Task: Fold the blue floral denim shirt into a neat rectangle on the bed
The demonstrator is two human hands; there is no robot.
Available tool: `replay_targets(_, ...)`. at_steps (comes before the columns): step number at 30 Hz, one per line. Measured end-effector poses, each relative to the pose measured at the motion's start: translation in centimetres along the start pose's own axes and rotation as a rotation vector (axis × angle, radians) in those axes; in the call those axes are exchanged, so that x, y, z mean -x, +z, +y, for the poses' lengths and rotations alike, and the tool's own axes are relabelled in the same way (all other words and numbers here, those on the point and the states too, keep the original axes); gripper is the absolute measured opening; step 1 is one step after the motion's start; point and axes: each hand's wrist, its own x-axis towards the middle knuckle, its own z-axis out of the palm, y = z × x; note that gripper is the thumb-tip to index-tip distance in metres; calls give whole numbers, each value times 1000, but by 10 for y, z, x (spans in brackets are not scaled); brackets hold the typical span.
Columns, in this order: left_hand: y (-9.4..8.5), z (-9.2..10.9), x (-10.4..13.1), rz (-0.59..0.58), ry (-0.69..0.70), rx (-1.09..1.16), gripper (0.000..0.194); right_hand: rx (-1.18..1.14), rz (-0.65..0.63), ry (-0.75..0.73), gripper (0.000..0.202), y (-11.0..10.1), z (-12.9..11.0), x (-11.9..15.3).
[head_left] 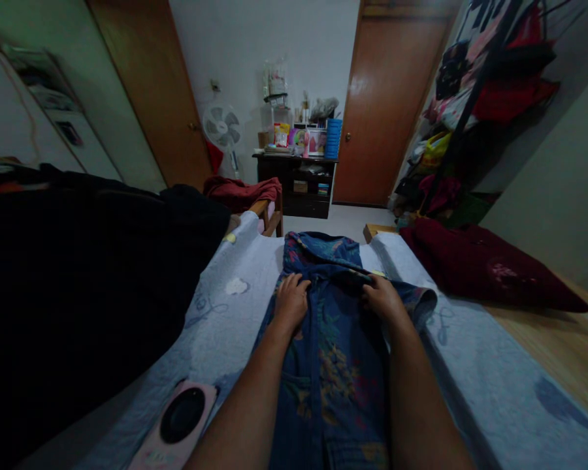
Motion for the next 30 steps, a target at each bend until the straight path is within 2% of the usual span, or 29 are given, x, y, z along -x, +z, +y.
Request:
replay_targets(4,8,-2,3,-60,-74,-56,55,128,176,-164,51,-5,-13,0)
replay_targets(6,10,-3,3,-96,-88,-86,56,198,204,-165,50,-5,-14,0)
replay_targets(8,10,-3,4,-120,-81,-118,55,286,118,-96,38,-4,-10,0)
replay_targets(11,8,-4,4,-140,-77,-145,55,306,-161,63,27,-5,-1,-1)
replay_targets(12,7,-4,4,-147,-78,-145,55,290,-210,97,28,-7,1,-1)
replay_targets(13,7,-4,4,-157,-78,-141,55,276,-202,111,29,-8,1,-2)
replay_targets(15,6,-5,5,-180,-79,-127,54,253,-51,69,30,-10,-2,-2)
replay_targets(17,6,-5,4,-197,-89,-114,51,211,135,-33,32,-8,-6,-3)
replay_targets(19,4,-3,2,-195,-117,-102,48,160,217,-132,36,-2,-6,-4)
replay_targets(21,1,-1,-3,-172,-134,-92,45,151,182,-179,39,9,-3,-4)
replay_targets(25,-7,2,-23,-143,-200,-89,34,267,-39,-95,39,32,11,-3)
replay_targets(30,0,-3,-48,-34,-338,-92,30,353,-64,-72,40,41,20,-3)
